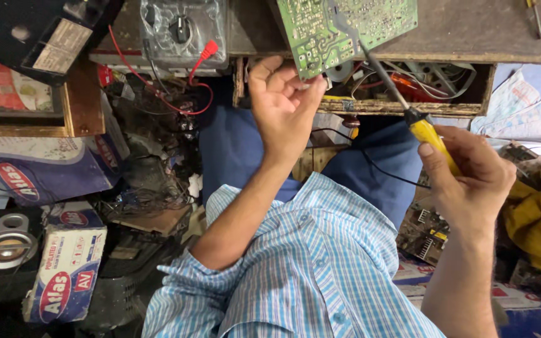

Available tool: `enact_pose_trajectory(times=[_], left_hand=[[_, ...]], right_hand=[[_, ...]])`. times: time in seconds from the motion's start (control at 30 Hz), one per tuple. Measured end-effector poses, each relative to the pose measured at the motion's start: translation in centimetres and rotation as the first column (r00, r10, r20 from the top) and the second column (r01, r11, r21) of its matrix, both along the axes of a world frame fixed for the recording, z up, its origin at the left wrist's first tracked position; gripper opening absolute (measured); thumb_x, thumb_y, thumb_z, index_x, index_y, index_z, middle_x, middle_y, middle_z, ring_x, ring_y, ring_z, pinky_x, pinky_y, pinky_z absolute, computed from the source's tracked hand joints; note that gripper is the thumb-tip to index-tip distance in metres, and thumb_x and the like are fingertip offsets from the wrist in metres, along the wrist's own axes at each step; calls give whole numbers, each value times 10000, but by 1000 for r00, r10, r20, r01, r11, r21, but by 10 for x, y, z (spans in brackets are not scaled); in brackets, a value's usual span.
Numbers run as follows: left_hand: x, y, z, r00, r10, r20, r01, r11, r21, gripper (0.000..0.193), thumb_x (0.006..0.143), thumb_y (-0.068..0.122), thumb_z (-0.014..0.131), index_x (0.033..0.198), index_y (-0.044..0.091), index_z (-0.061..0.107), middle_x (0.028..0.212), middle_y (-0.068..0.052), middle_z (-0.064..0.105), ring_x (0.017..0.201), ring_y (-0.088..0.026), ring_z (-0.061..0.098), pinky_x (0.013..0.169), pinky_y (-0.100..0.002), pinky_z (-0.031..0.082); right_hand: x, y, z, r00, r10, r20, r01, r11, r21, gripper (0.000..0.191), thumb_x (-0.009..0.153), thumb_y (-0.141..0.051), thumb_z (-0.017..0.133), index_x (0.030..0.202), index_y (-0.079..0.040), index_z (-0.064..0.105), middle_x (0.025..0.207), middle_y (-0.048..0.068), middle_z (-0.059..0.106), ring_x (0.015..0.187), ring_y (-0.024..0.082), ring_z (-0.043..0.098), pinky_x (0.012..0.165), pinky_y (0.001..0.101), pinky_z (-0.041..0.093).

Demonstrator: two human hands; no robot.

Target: The person solders components on a green circuit board using a soldering iron, holding the board steady with the other hand. They use a multimeter probe to test a small component, reposition the board on the workbench, and continue soldering joints along its edge.

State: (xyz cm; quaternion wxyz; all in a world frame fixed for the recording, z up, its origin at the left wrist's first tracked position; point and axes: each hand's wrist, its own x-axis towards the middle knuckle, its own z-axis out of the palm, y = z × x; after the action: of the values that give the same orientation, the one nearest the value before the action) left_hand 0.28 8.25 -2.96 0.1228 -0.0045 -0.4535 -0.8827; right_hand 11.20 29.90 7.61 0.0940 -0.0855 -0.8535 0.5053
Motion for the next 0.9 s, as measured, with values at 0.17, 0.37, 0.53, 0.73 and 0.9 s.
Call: enact_pose_trajectory(times=[0.17,0.37,0.53,0.73,0.9], left_hand=[[2,-9,13,986,-132,98,110,974,198,665,1018,9,694,1542,18,284,1282,-196,659,1177,-237,665,1020,-408,603],[-3,-12,14,983,-169,71,151,966,208,574,1081,43,654,1550,-6,327,1316,-194,644,1232,-245,647,1087,-438,587],[-2,-15,10,979,-195,58,176,954,242,570,1086,73,651,1552,-1,330,1412,-190,597,1313,-242,608,1142,-450,559],[-2,-19,10,977,-211,38,197,952,233,587,1086,106,648,1561,2,317,1444,-185,587,1354,-248,590,1182,-460,524],[0,-23,8,976,-217,26,206,954,217,555,1120,125,618,1579,-9,337,1383,-175,583,1314,-233,580,1206,-464,519]], right_hand=[[-4,2,-2,999,49,1,-49,994,102,174,1064,-10,805,1217,27,730,948,18,723,793,8,608,704,142,481],[-5,-5,0,998,50,38,-54,993,104,181,1034,-25,810,1196,14,739,926,11,721,769,-4,594,684,141,472],[-8,-12,-1,997,28,71,-35,994,103,228,1006,-30,816,1220,5,744,940,18,728,742,-3,582,689,169,461],[-10,-16,-1,997,40,66,-44,997,62,238,1013,-33,811,1235,15,737,961,21,734,813,0,618,760,169,501],[-11,-18,-3,994,20,110,-20,1000,0,232,1014,-23,798,1237,15,746,1001,35,731,851,28,622,745,175,498]])
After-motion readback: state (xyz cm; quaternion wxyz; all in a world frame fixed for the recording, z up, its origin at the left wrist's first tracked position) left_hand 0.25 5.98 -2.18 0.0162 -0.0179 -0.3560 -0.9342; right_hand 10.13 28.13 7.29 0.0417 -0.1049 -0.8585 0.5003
